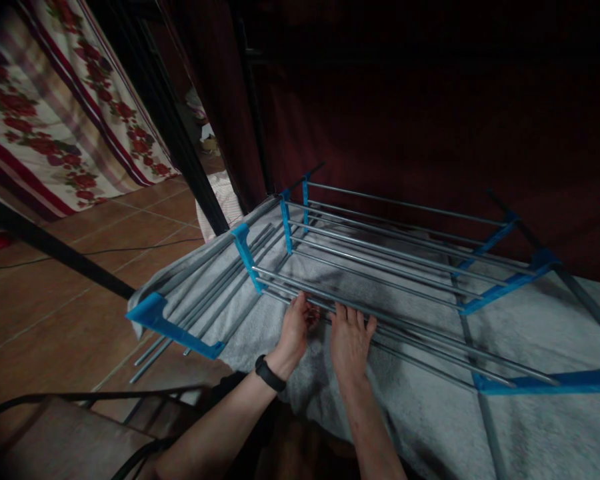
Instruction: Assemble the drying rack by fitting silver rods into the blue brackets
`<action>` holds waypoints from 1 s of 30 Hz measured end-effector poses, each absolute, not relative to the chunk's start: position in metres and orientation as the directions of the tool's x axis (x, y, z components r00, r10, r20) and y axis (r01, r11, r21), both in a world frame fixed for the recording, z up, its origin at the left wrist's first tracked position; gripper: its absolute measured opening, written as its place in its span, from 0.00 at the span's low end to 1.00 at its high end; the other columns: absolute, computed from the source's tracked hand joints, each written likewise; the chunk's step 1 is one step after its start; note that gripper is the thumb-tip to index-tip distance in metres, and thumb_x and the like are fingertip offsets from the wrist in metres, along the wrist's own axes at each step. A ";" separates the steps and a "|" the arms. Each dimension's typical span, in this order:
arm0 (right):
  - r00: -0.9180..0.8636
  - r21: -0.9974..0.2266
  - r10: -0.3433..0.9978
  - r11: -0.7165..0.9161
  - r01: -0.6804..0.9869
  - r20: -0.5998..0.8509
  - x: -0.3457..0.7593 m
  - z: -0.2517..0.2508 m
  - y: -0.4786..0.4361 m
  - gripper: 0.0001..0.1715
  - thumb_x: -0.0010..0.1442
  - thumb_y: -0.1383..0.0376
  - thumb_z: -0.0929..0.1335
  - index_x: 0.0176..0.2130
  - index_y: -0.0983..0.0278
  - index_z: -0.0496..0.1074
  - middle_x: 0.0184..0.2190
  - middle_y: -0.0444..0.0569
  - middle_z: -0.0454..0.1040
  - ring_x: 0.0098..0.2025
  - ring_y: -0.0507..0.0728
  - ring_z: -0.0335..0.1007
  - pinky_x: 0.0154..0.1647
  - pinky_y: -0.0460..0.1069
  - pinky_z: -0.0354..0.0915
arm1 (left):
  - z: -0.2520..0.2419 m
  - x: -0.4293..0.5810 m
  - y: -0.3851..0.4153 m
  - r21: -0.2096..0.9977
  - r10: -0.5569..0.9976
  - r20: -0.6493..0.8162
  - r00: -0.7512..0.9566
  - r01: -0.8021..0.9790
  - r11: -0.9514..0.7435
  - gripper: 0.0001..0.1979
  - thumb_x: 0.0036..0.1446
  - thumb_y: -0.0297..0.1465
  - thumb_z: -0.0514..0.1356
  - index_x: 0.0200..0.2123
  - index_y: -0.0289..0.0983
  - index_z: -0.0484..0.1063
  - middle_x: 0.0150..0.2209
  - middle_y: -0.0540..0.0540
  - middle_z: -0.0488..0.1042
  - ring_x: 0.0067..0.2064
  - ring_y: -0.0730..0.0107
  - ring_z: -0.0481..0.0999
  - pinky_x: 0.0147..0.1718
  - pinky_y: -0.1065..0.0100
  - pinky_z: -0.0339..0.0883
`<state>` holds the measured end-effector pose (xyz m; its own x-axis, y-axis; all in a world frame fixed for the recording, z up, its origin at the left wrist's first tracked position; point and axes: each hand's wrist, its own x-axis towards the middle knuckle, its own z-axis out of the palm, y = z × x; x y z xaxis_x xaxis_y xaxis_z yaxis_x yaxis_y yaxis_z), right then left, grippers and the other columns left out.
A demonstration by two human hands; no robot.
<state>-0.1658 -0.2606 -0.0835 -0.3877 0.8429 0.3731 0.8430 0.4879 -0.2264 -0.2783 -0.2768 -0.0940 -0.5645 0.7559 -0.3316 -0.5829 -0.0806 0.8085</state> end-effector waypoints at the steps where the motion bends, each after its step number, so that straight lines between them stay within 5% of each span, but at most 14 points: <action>1: -0.389 -0.239 0.844 0.491 0.838 0.370 -0.165 -0.084 -0.259 0.20 0.67 0.64 0.58 0.54 0.62 0.70 0.46 0.58 0.76 0.51 0.65 0.64 0.59 0.64 0.44 | -0.094 -0.282 -0.278 0.819 0.732 -0.325 -0.599 -0.565 -0.099 0.24 0.51 0.54 0.60 0.34 0.39 0.64 0.25 0.52 0.68 0.25 0.74 0.68 0.24 0.71 0.57; 7: -0.397 -0.270 0.840 0.506 0.819 0.371 -0.162 -0.088 -0.255 0.20 0.67 0.62 0.58 0.54 0.61 0.71 0.48 0.56 0.76 0.52 0.65 0.65 0.59 0.62 0.45 | -0.099 -0.315 -0.281 0.925 0.441 -0.174 -0.881 -0.300 -0.234 0.12 0.54 0.40 0.61 0.31 0.40 0.63 0.23 0.56 0.59 0.23 0.78 0.59 0.25 0.72 0.56; 13: -0.401 -0.279 0.839 0.510 0.814 0.366 -0.161 -0.088 -0.253 0.19 0.67 0.63 0.60 0.53 0.62 0.72 0.47 0.56 0.77 0.50 0.65 0.66 0.58 0.61 0.46 | -0.099 -0.381 -0.280 0.948 0.131 -0.045 -0.990 -0.084 -0.306 0.07 0.52 0.29 0.59 0.36 0.41 0.66 0.36 0.51 0.69 0.38 0.73 0.69 0.42 0.68 0.62; 20: -0.402 -0.297 0.847 0.506 0.810 0.347 -0.160 -0.085 -0.255 0.18 0.66 0.64 0.61 0.53 0.62 0.72 0.46 0.56 0.77 0.50 0.65 0.67 0.56 0.60 0.48 | -0.091 -0.417 -0.281 0.956 0.540 0.027 -0.841 -0.136 -0.259 0.13 0.45 0.23 0.58 0.35 0.37 0.74 0.35 0.47 0.76 0.42 0.65 0.74 0.50 0.61 0.63; 30: -0.428 -0.230 0.840 0.513 0.827 0.335 -0.161 -0.083 -0.253 0.17 0.67 0.65 0.62 0.52 0.64 0.72 0.45 0.55 0.77 0.49 0.63 0.69 0.54 0.58 0.49 | -0.096 -0.429 -0.296 0.964 0.700 0.077 -0.710 -0.127 -0.235 0.14 0.48 0.29 0.64 0.41 0.38 0.77 0.38 0.47 0.78 0.47 0.63 0.73 0.55 0.60 0.58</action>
